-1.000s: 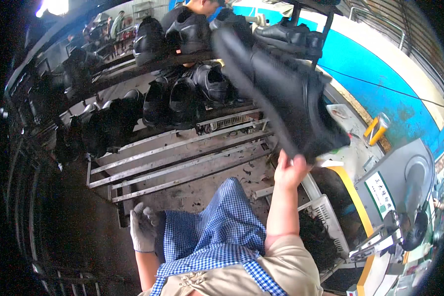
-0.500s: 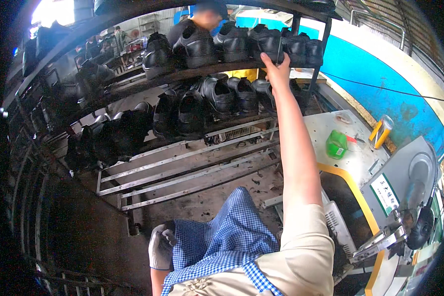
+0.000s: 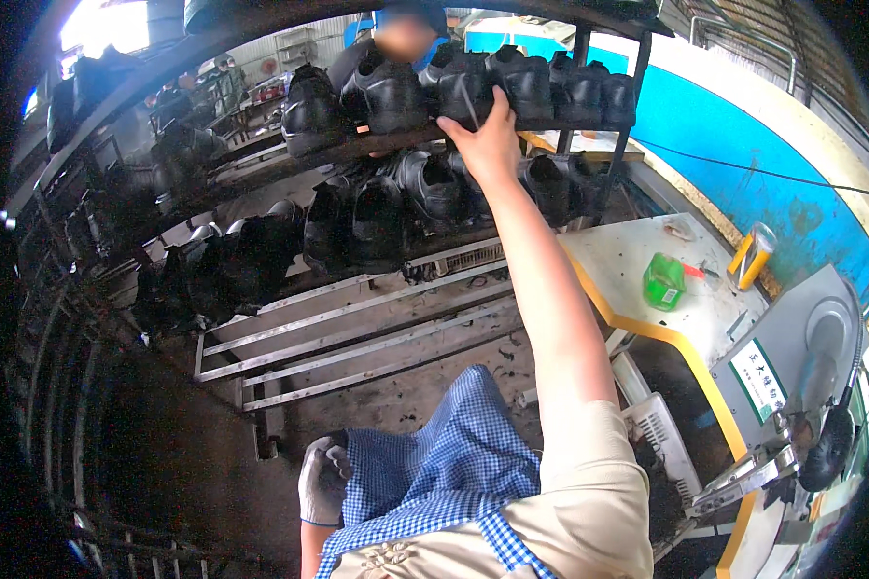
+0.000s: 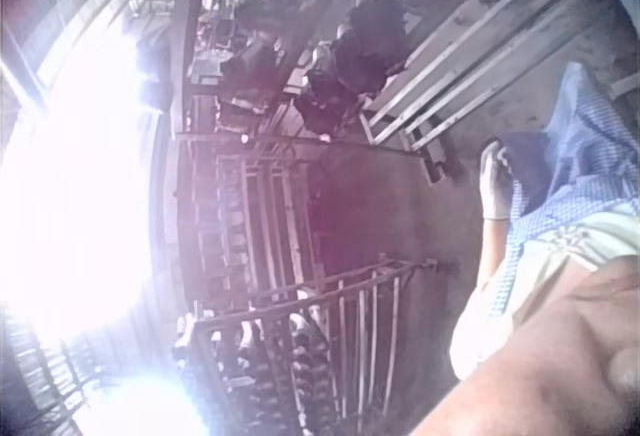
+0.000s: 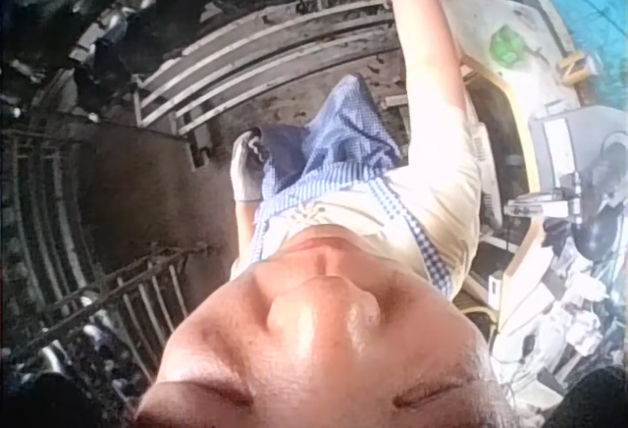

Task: The person picks up black shoes from a metal rack and uses a small metal tool to scrape and clean the soles and edges. They handle the shoes one by one, rotating them to access different areas, and place them back on the rack after cleaning.

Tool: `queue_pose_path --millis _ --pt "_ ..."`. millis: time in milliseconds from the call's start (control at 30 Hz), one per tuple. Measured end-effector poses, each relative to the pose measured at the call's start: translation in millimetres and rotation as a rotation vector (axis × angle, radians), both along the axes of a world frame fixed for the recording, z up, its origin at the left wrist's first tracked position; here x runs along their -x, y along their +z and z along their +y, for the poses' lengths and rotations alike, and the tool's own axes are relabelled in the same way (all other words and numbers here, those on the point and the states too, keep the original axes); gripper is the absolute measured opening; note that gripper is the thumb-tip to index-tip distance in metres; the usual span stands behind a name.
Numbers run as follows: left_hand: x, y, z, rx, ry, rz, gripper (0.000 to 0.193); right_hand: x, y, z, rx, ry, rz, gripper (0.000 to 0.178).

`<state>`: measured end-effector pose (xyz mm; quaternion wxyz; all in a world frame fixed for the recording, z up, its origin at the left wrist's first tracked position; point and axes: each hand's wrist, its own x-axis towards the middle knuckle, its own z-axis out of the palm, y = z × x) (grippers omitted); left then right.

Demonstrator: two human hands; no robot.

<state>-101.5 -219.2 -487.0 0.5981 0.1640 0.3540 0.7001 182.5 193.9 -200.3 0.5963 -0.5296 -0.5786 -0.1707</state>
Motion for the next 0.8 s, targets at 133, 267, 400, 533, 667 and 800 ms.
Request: queue_pose_path --millis 133,267,400,533,667,800 --pt "-3 0 0 -0.003 -0.022 -0.024 0.036 -5 11 14 0.234 0.158 0.161 0.107" --pt "-3 -5 -6 0.027 -0.046 -0.045 0.033 -5 7 -13 0.126 0.226 0.233 0.103" --pt "-6 -15 0 0.055 -0.084 -0.071 0.033 -22 -22 -76 -0.297 0.729 0.450 0.085" --pt "-6 -13 3 0.066 -0.139 -0.080 0.037 -41 -85 -156 -0.325 0.534 0.649 0.087" --pt "-11 -1 21 -0.018 -0.244 -0.010 0.050 -71 -152 -209 -0.264 1.047 1.102 0.028" --pt "-15 13 50 -0.294 -0.369 -0.055 0.068 -50 -194 -239 0.064 1.363 1.271 0.034"
